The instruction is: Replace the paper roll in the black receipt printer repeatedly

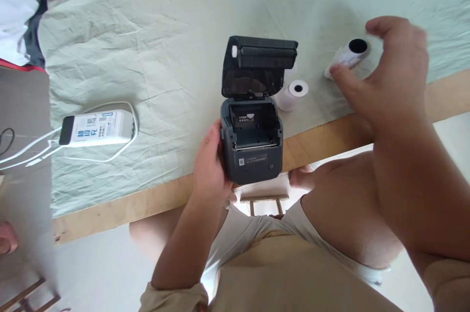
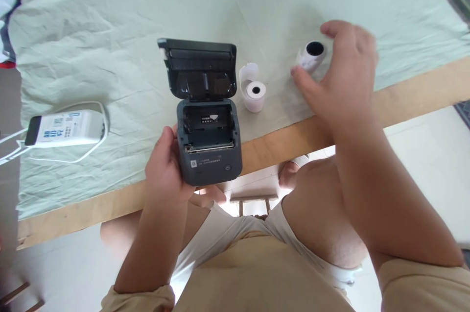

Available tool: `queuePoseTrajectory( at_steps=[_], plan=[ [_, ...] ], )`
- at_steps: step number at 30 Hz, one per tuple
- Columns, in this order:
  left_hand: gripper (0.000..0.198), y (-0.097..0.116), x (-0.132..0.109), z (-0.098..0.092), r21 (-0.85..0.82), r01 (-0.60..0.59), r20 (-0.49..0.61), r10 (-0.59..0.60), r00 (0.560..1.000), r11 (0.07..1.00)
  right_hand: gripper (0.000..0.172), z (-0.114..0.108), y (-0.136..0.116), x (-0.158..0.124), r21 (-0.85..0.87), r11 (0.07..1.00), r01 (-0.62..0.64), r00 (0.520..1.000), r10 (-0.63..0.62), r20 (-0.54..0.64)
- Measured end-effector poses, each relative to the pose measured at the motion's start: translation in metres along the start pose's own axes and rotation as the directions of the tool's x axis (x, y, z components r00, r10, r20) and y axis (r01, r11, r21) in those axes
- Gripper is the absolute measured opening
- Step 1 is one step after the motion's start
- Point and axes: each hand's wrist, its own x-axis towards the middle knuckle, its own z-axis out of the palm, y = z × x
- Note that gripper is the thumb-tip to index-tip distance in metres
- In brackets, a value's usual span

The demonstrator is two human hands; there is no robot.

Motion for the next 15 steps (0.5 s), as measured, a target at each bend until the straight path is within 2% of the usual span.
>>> queuePoseTrajectory(
  at_steps=[2,4,5,8,10,12,15],
  plan=[
    [0.033,0.000,0.000,0.000,-0.009,-0.023,-0.004,0.022,1.000,1.000,0.041,-0.005,-0.013,-0.013,0.033,0.977,0.211,0.974,-0.208,-0.090],
    [0.030,0.000,0.001,0.000,0.007,-0.020,-0.005,0.020,1.000,1.000,0.031,-0.004,-0.026,-0.025,0.144,0.936,0.322,0.947,-0.322,-0.025],
    [0.030,0.000,0.001,0.001,0.013,-0.022,-0.010,0.022,1.000,1.000,0.033,0.000,-0.032,-0.029,0.195,0.918,0.345,0.935,-0.354,0.012],
    [0.029,0.000,0.003,0.003,-0.013,-0.044,-0.021,0.044,0.999,0.999,0.039,0.014,-0.042,-0.033,0.269,0.912,0.310,0.919,-0.360,0.159],
    [0.030,0.000,0.003,0.003,-0.037,-0.058,-0.011,0.058,0.998,0.998,0.033,0.020,-0.043,-0.031,0.272,0.930,0.249,0.916,-0.317,0.247],
    [0.031,0.001,0.002,0.002,-0.025,-0.049,0.020,0.049,0.999,0.998,0.029,0.020,-0.042,-0.029,0.282,0.939,0.198,0.910,-0.283,0.303],
    [0.030,0.002,0.001,0.000,0.053,0.003,0.039,-0.005,0.999,0.999,0.032,0.015,-0.039,-0.029,0.328,0.926,0.187,0.883,-0.304,0.357]
  ],
)
